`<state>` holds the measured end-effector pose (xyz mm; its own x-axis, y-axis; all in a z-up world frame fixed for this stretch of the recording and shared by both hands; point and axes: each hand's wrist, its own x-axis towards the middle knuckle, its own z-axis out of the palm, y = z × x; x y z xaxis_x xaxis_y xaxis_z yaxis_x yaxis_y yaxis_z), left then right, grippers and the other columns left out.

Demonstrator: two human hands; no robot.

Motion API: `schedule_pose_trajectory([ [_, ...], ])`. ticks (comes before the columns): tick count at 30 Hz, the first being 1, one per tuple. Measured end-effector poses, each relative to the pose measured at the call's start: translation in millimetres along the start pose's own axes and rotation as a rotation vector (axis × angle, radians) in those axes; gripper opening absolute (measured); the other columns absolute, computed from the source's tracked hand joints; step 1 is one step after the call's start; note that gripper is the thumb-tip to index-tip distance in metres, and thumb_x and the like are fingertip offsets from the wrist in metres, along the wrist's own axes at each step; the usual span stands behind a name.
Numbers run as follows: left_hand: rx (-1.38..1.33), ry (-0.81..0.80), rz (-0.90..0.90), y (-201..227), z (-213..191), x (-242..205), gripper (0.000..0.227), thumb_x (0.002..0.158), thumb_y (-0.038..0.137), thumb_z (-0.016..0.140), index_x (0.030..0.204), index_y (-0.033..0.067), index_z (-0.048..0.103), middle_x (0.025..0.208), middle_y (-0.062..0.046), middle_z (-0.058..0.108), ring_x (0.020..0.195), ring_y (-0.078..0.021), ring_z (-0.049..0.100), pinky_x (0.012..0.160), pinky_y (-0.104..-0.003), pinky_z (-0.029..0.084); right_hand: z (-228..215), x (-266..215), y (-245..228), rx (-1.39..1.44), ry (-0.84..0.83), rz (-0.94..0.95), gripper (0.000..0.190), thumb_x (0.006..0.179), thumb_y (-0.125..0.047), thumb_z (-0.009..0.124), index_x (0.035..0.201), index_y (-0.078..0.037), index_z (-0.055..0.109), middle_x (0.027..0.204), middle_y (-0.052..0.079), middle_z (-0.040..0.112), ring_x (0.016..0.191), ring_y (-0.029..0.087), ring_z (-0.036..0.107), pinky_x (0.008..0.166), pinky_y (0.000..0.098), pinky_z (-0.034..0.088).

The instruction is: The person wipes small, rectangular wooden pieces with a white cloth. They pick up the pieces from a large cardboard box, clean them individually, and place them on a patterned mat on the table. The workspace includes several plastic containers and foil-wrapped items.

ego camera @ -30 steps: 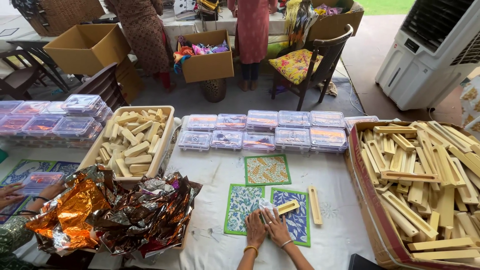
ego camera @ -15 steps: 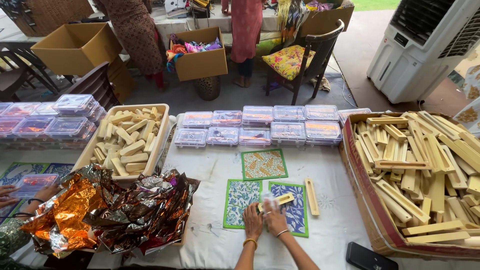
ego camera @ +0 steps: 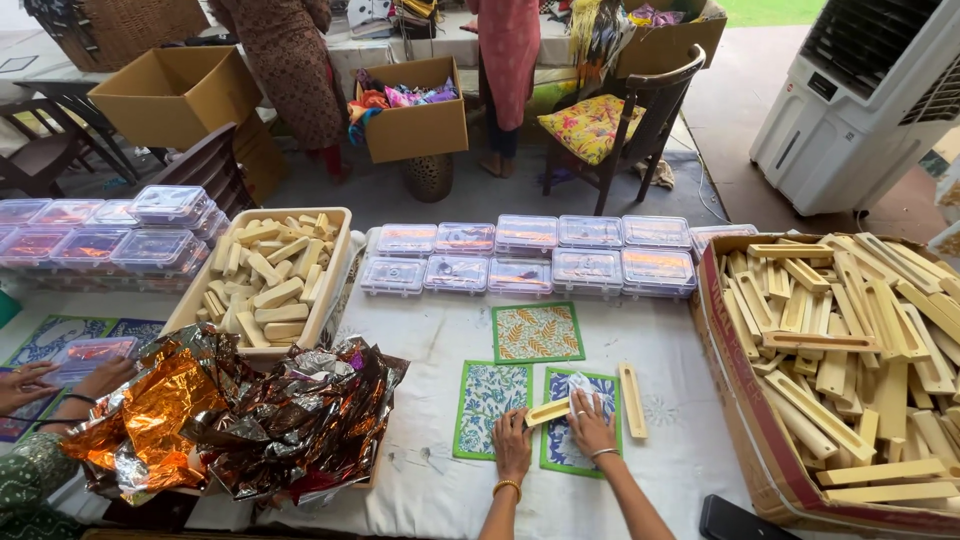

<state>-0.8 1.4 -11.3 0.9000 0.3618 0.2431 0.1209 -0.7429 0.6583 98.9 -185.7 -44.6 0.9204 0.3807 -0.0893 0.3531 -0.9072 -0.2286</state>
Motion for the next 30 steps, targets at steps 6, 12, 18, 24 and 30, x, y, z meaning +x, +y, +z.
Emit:
schedule_pose_trajectory([
  [6,-0.008,0.043,0.013,4,-5,2,0.044,0.089,0.016,0.073,0.132,0.0176,0.061,0.127,-0.005,0.057,0.12,-0.0278,0.051,0.105,-0.045,0.039,36,-11,-72,-0.062,-0.017,-0.066,0.065,0.107,-0.048,0.035,0.164,-0.026,0.013,0.171,-0.004,0.007,0.158,0.029,0.003,0.115,0.0725,0.014],
  [12,-0.08,0.009,-0.015,7,-9,2,0.042,0.09,0.013,0.071,0.131,0.0168,0.061,0.127,-0.004,0.057,0.121,-0.0272,0.051,0.105,-0.043,0.039,-7,-22,-42,0.087,-0.05,-0.261,0.062,0.106,-0.046,0.035,0.164,-0.031,0.017,0.172,-0.01,0.01,0.16,0.025,0.005,0.119,0.0688,0.013],
  [18,-0.047,-0.067,-0.054,3,-5,4,0.046,0.09,0.017,0.072,0.134,0.0191,0.06,0.124,-0.002,0.058,0.121,-0.0244,0.051,0.106,-0.042,0.037,-19,-9,-2,-0.047,-0.058,0.02,0.064,0.105,-0.053,0.032,0.163,-0.035,0.012,0.172,-0.014,0.007,0.159,0.021,0.007,0.121,0.0662,0.014],
  [24,-0.052,-0.032,-0.05,2,-5,3,0.047,0.089,0.02,0.075,0.134,0.0199,0.061,0.125,-0.002,0.059,0.12,-0.0241,0.052,0.107,-0.042,0.037,42,-4,-60,-0.17,-0.014,-0.057,0.065,0.107,-0.05,0.033,0.164,-0.026,0.012,0.172,-0.006,0.006,0.158,0.029,0.005,0.117,0.0696,0.015],
  [30,-0.029,-0.015,-0.024,2,-5,3,0.05,0.083,0.013,0.074,0.131,0.0184,0.06,0.126,-0.001,0.059,0.123,-0.0238,0.052,0.11,-0.041,0.038,16,-17,-55,-0.014,-0.066,-0.193,0.063,0.107,-0.045,0.036,0.164,-0.033,0.011,0.172,-0.011,0.008,0.159,0.024,0.004,0.119,0.0682,0.014],
])
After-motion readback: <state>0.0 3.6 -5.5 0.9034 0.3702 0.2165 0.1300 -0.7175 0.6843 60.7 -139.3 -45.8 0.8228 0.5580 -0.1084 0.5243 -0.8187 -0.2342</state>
